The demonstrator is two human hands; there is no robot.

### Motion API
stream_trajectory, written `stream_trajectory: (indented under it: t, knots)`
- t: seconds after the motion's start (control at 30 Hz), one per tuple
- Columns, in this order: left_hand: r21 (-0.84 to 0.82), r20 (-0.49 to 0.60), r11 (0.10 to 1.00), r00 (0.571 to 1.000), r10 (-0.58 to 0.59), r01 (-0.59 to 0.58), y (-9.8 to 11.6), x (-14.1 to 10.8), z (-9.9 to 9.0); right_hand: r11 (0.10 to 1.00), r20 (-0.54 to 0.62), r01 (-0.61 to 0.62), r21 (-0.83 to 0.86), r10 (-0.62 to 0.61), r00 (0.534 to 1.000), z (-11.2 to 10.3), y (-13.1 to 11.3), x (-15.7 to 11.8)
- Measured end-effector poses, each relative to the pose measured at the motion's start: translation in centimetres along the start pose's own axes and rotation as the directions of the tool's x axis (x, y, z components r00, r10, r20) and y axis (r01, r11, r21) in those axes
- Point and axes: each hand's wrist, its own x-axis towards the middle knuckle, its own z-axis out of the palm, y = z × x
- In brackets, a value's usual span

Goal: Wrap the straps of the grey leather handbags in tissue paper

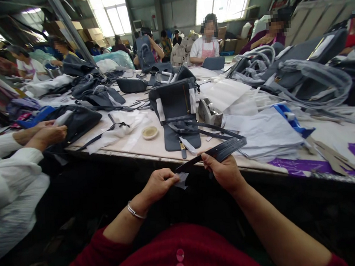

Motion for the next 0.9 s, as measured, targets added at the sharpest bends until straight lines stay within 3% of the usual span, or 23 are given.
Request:
stream_trajectory:
  t: [0.27, 0.57, 0.63, 0.73, 0.8, 0.9]
  knots:
    - [-0.051, 0.073, 0.995, 0.994, -0.078, 0.082, 0.1, -0.2, -0.4, 0.984, 0.09, -0.01, -0.178, 0.027, 0.996, -0.4, 1.5, 0.3]
    - [-0.098, 0.09, 0.991, 0.993, -0.079, 0.088, 0.6, -0.5, 1.1, 0.982, 0.309, -0.086, -0.171, 0.136, 0.941, 3.4, 4.4, -2.7]
    - [-0.077, 0.09, 0.991, 0.991, -0.098, 0.105, 0.5, -0.7, 1.2, 0.978, 0.261, -0.168, -0.122, 0.195, 0.946, 2.9, 4.6, -2.3]
    - [-0.053, 0.089, 0.989, 0.987, -0.137, 0.142, 0.4, -1.0, 1.1, 0.933, 0.112, -0.334, 0.134, 0.321, 0.94, 1.5, 4.3, -0.6]
    - [-0.068, 0.097, 0.985, 0.984, -0.149, 0.156, 0.5, -1.0, 1.3, 0.899, 0.042, -0.359, 0.25, 0.36, 0.932, 1.1, 4.0, 0.1]
    - [-0.135, 0.108, 0.977, 0.982, -0.152, 0.166, 0.9, -0.8, 1.8, 0.942, 0.091, -0.322, 0.096, 0.314, 0.945, 2.0, 4.0, -0.6]
